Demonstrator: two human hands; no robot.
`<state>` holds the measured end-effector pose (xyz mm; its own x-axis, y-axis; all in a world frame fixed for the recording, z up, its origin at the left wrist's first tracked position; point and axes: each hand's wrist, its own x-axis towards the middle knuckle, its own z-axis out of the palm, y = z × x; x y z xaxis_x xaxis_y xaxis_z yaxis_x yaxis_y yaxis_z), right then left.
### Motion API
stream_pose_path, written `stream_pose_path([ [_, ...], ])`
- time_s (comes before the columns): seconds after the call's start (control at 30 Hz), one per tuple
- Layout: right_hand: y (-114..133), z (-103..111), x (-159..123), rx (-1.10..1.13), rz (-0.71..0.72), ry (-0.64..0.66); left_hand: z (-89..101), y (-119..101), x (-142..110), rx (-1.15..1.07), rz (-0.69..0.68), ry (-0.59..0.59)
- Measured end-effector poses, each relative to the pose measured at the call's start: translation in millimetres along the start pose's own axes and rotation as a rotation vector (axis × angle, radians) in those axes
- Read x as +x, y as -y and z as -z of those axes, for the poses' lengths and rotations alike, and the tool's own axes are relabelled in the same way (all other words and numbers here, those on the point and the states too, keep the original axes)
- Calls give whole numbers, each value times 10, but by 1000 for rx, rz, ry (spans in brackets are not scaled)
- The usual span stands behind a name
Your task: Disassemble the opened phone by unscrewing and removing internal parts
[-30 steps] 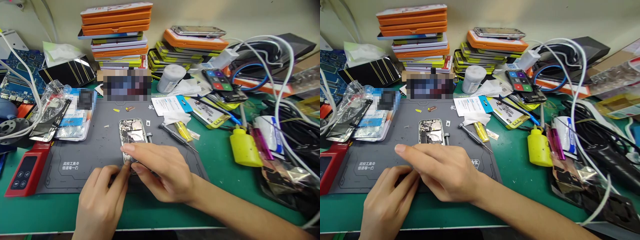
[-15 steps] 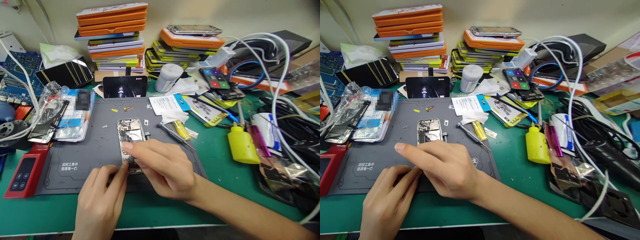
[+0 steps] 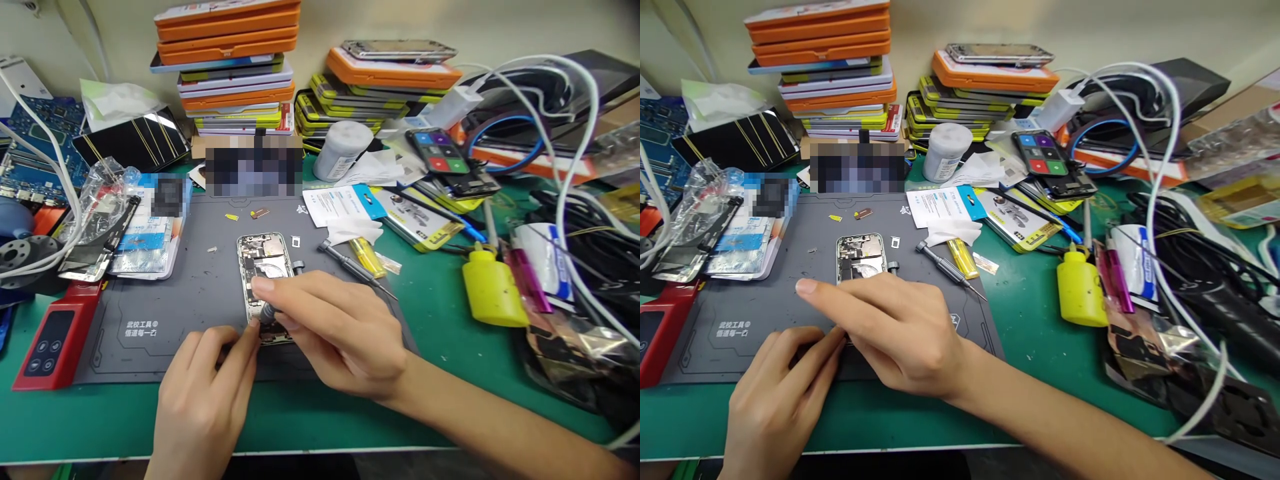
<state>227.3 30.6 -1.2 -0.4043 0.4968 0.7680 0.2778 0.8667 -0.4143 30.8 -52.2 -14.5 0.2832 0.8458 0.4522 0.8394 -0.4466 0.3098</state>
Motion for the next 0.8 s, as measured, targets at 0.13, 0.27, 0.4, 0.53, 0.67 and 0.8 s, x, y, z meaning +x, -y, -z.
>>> stream_pose_path([
  [0.13, 1, 11, 3, -31, -1, -3, -3, 6, -1, -7, -4, -3],
  [0.27, 6, 22, -17, -40, -15, 8, 8, 13, -17, 4, -12, 0],
  [0.4, 18, 31, -18, -98, -23, 9, 8, 18, -20, -3, -22, -11],
  [0.53, 14, 15, 3, -63, -14, -4, 2, 22, -3, 9, -36, -16],
  [0.67, 1, -9, -7, -41, -8, -6, 8, 22, 11, 19, -38, -6],
  [0.8, 0, -11, -15, -25, -17, -4, 6, 9, 22, 8, -36, -12],
])
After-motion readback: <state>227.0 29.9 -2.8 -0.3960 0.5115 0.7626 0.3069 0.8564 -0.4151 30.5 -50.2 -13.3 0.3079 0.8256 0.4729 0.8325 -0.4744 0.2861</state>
